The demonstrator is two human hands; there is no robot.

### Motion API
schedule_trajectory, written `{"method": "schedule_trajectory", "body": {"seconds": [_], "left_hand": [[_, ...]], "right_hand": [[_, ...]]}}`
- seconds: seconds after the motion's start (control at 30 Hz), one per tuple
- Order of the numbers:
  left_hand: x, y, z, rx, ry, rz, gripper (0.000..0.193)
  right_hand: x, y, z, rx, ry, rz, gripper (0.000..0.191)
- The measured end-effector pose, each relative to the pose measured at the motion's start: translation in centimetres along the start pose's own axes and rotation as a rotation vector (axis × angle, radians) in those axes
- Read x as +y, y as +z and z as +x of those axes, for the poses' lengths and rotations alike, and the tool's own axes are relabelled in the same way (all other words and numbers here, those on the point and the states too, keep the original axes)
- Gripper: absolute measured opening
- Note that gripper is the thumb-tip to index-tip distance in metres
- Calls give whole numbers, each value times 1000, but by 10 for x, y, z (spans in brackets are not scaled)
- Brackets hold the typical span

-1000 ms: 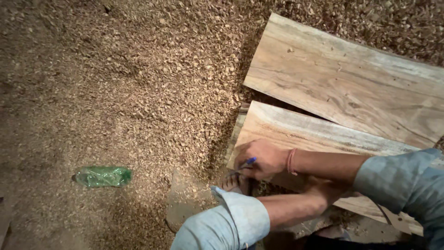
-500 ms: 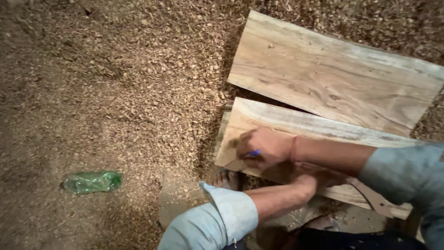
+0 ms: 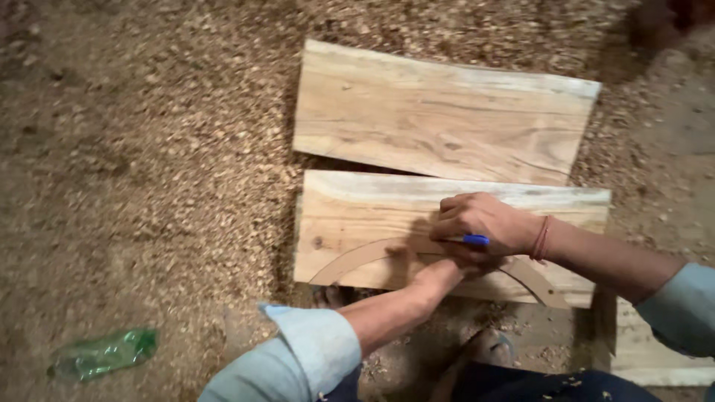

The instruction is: The person uses a curved wooden template and a blue pen to trace curved lines onto rectangular wooden planks. They repeatedly reposition the template and trace along its edge to mark multiple planks on the floor.

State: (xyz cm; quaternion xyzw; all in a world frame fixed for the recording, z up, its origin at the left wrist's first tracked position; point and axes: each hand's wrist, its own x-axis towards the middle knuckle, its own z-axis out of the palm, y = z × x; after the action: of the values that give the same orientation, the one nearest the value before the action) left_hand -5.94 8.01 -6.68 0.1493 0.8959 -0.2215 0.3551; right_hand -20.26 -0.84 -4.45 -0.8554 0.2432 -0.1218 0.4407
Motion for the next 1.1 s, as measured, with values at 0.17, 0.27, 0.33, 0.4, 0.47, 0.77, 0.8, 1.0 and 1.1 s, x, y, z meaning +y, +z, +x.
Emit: {"method": "schedule_trajectory", "body": {"seconds": [0.17,0.27,0.33,0.4,0.47,0.77,0.8,1.0,1.1], "left_hand": [[-1,-2,-2,-7,19,60,165],[-2,-4,-2,-2,43,113,167],[-3,-6,-2,-5,56,139,168],[-5,-8,-3,4,72,168,169],[-7,-12,-4,7,92,186,171],[-32,-22,-2,45,149,293,176],[-35,-20,2,49,144,295,176],[-29,-10,14,61,128,257,169],[-25,-9,17,65,132,251,162]], "right_hand": [[5,1,-50,85,55,-13,27],[4,1,-83,127,111,4,23],[2,2,-106,173,134,39,23],[-1,4,-126,216,166,18,23],[-7,11,-148,256,213,15,23],[-40,68,-239,518,396,-150,23],[-45,77,-246,545,425,-191,22],[-76,125,-285,685,518,-404,23],[-84,145,-301,651,567,-443,31]]}}
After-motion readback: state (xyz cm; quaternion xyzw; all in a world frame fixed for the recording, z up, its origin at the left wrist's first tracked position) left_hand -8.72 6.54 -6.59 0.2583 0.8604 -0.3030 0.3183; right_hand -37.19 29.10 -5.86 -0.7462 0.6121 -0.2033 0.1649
